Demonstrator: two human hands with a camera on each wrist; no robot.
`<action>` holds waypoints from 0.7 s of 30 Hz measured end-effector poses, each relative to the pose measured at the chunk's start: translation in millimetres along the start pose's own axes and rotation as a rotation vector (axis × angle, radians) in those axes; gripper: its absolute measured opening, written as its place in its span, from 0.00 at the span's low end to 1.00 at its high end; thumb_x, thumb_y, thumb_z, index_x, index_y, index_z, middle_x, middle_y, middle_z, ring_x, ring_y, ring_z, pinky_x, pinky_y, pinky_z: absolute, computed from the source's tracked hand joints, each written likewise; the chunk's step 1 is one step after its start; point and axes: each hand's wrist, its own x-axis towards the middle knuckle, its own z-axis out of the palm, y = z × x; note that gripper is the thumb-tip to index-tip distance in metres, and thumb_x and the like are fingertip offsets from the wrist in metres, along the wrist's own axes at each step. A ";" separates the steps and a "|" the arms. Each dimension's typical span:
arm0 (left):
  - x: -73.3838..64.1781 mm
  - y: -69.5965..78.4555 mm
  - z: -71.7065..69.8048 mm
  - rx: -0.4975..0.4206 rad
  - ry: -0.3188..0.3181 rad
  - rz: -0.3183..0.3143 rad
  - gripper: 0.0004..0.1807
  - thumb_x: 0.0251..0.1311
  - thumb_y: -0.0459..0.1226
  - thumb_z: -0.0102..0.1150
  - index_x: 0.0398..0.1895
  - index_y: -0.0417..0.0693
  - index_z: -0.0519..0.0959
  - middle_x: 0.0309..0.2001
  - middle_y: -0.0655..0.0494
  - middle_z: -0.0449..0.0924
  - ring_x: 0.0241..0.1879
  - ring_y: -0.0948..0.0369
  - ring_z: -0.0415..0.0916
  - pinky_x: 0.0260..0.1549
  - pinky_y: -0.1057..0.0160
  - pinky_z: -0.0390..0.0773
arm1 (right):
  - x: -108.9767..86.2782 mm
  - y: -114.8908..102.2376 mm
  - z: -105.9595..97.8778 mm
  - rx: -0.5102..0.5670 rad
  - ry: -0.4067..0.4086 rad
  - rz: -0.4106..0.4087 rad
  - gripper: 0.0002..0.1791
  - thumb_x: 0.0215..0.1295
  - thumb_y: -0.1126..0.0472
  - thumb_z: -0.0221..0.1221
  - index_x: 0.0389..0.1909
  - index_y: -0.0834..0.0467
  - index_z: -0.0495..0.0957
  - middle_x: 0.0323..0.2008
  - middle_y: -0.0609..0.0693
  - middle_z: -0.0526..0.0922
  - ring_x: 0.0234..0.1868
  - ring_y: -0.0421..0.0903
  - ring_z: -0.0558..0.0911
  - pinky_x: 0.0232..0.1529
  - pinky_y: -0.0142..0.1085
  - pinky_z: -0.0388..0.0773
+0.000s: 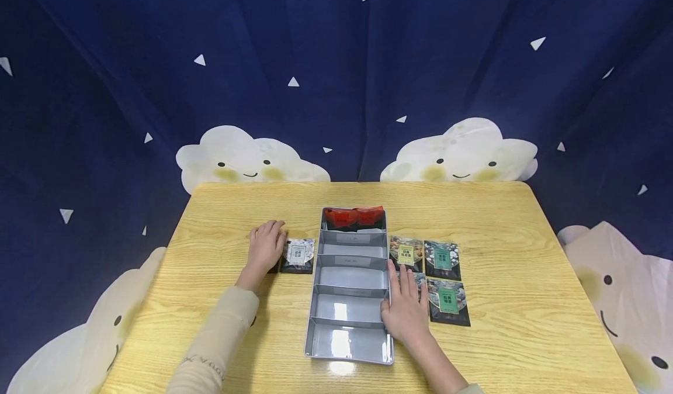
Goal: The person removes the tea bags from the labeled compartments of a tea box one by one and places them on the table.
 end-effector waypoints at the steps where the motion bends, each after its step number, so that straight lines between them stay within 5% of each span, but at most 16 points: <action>1: 2.8 5.0 -1.0 0.001 0.005 0.007 0.19 0.66 0.40 0.43 0.58 0.47 0.69 0.57 0.48 0.69 0.57 0.50 0.64 0.58 0.46 0.54 | 0.0 0.1 0.0 0.001 0.000 0.000 0.42 0.58 0.61 0.48 0.72 0.54 0.38 0.68 0.65 0.48 0.68 0.63 0.47 0.61 0.63 0.40; 21: 44.9 100.7 -2.6 0.084 0.001 0.188 0.21 0.66 0.43 0.41 0.61 0.52 0.67 0.58 0.54 0.68 0.58 0.55 0.62 0.56 0.54 0.59 | 0.2 1.0 -0.4 -0.057 0.019 0.006 0.42 0.58 0.59 0.48 0.72 0.53 0.40 0.68 0.65 0.49 0.68 0.63 0.47 0.62 0.62 0.38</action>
